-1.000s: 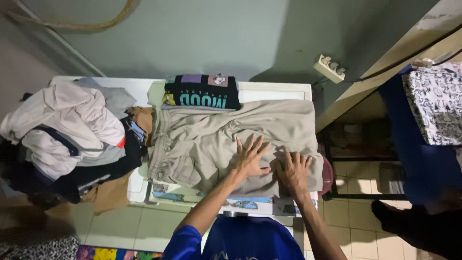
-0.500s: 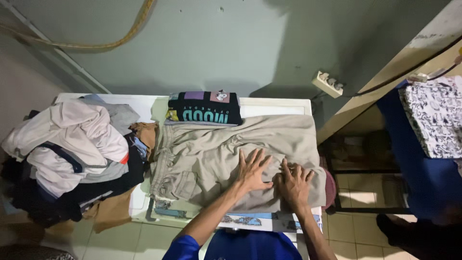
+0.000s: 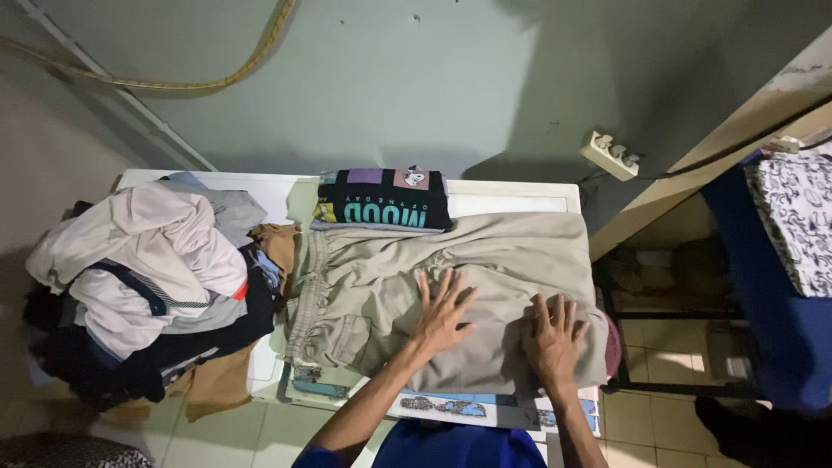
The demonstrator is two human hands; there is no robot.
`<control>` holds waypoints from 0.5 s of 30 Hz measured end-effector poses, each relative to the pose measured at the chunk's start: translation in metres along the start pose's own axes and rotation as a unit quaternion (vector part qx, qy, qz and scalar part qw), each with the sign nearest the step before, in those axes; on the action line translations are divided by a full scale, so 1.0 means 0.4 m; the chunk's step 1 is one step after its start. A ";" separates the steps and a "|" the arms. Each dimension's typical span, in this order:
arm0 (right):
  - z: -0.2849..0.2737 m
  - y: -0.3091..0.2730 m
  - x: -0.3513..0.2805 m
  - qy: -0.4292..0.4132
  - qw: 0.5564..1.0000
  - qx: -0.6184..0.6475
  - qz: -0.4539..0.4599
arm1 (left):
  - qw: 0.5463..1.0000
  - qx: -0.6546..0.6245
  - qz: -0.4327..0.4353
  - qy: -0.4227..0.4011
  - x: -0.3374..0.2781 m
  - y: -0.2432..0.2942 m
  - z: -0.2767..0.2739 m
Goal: The person folds a black t-shirt on a white surface, smoothing and aligning edges before rolling it into a compact bundle. Then the person picks up a pair of beige trousers from a nearby pile, lays them flat, and begins folding them.
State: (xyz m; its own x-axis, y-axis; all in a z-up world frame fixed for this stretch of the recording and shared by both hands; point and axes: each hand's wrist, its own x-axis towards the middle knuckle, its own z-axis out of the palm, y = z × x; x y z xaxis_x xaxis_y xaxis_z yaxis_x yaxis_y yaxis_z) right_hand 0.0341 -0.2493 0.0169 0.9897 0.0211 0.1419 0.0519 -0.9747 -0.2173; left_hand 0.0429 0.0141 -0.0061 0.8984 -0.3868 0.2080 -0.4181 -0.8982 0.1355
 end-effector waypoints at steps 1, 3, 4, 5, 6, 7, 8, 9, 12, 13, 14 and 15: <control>0.006 -0.011 0.008 0.016 0.998 0.048 -0.024 | 1.000 -0.021 -0.016 -0.008 -0.003 -0.013 -0.010; 0.017 -0.042 0.005 0.042 0.986 0.142 -0.072 | 0.998 -0.044 -0.034 -0.019 -0.017 -0.015 -0.022; 0.021 -0.062 0.006 0.034 0.987 0.138 -0.081 | 0.998 -0.042 -0.033 -0.018 -0.016 -0.014 -0.028; 0.025 -0.084 0.002 0.027 0.987 0.133 -0.089 | 0.998 -0.041 -0.033 -0.017 -0.016 -0.011 -0.035; 0.025 -0.102 0.005 0.023 0.987 0.128 -0.098 | 0.999 -0.035 -0.029 -0.019 -0.012 -0.009 -0.043; 0.022 -0.113 0.009 0.019 0.990 0.099 -0.098 | 0.999 -0.029 -0.025 -0.022 -0.008 -0.004 -0.050; 0.018 -0.121 0.007 0.013 0.993 0.071 -0.099 | 0.999 -0.023 -0.022 -0.026 -0.009 0.005 -0.058; 0.014 -0.126 0.003 0.007 0.994 0.042 -0.099 | 0.999 -0.022 -0.023 -0.029 -0.009 0.013 -0.066; -0.002 -0.118 -0.007 0.013 0.994 0.032 -0.099 | 0.999 -0.019 -0.030 -0.041 -0.012 0.034 -0.080; -0.005 -0.113 -0.008 0.017 0.994 0.035 -0.098 | 0.998 -0.020 -0.032 -0.048 -0.013 0.042 -0.079; -0.008 -0.105 -0.011 0.020 0.995 0.038 -0.094 | 0.998 -0.022 -0.031 -0.055 -0.012 0.049 -0.073; -0.009 -0.097 -0.011 0.024 0.995 0.040 -0.090 | 0.998 -0.033 -0.027 -0.050 -0.007 0.051 -0.063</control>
State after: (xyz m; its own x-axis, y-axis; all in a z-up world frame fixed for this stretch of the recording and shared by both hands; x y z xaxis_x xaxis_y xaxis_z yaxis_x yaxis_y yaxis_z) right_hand 0.0272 -0.2124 0.0282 0.9559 0.1817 0.2309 0.2405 -0.9352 -0.2599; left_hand 0.0285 0.0022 0.0206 0.9272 -0.3605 0.1013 -0.3741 -0.9038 0.2077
